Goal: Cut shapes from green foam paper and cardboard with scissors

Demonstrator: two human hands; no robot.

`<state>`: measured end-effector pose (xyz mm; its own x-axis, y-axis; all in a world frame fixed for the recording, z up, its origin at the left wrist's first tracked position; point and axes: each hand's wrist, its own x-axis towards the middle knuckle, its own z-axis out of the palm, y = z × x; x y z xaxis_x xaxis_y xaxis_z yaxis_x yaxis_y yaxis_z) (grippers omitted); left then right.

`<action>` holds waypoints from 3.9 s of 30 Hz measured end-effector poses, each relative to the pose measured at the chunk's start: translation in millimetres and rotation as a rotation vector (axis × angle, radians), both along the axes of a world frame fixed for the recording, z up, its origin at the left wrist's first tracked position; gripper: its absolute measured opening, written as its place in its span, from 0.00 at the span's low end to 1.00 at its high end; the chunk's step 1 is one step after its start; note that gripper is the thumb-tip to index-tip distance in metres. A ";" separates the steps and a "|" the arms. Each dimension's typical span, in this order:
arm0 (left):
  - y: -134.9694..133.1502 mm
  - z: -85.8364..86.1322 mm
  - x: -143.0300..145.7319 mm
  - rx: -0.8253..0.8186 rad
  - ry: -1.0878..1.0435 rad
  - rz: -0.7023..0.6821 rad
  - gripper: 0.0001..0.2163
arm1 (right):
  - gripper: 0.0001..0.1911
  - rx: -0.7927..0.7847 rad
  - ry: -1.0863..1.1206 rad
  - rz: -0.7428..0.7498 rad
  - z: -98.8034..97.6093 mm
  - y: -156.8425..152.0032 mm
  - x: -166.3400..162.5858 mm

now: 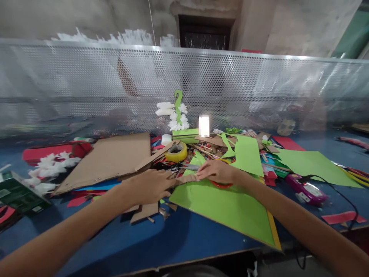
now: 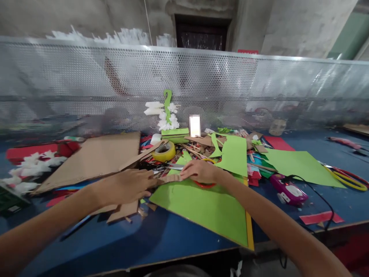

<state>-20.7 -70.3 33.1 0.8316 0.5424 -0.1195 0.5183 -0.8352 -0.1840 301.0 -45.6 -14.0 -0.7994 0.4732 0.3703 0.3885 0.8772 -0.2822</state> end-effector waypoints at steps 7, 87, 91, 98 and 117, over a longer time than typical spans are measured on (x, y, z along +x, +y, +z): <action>39.6 11.3 40.3 -0.248 -0.148 -0.079 0.07 | 0.18 0.290 -0.055 0.131 -8.5 -6.6 4.0; 70.0 18.4 49.0 -0.961 -0.408 0.110 0.09 | 0.31 -0.966 0.444 -0.440 20.9 -40.4 -6.5; 72.1 19.4 46.9 -1.035 -0.464 0.047 0.12 | 0.33 -1.003 0.424 -0.436 24.2 -43.9 -3.4; 72.6 20.7 45.8 -1.010 -0.404 0.086 0.09 | 0.28 -0.992 0.444 -0.520 15.8 -36.2 -3.6; 94.7 9.0 35.8 -0.787 -0.308 0.072 0.14 | 0.28 -0.947 0.507 -0.511 5.5 -26.6 2.0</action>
<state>15.2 24.4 42.1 0.8555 0.4491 -0.2577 0.5067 -0.6238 0.5950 303.1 -72.2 -8.5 -0.3022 0.9500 -0.0786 0.2900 0.0131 -0.9569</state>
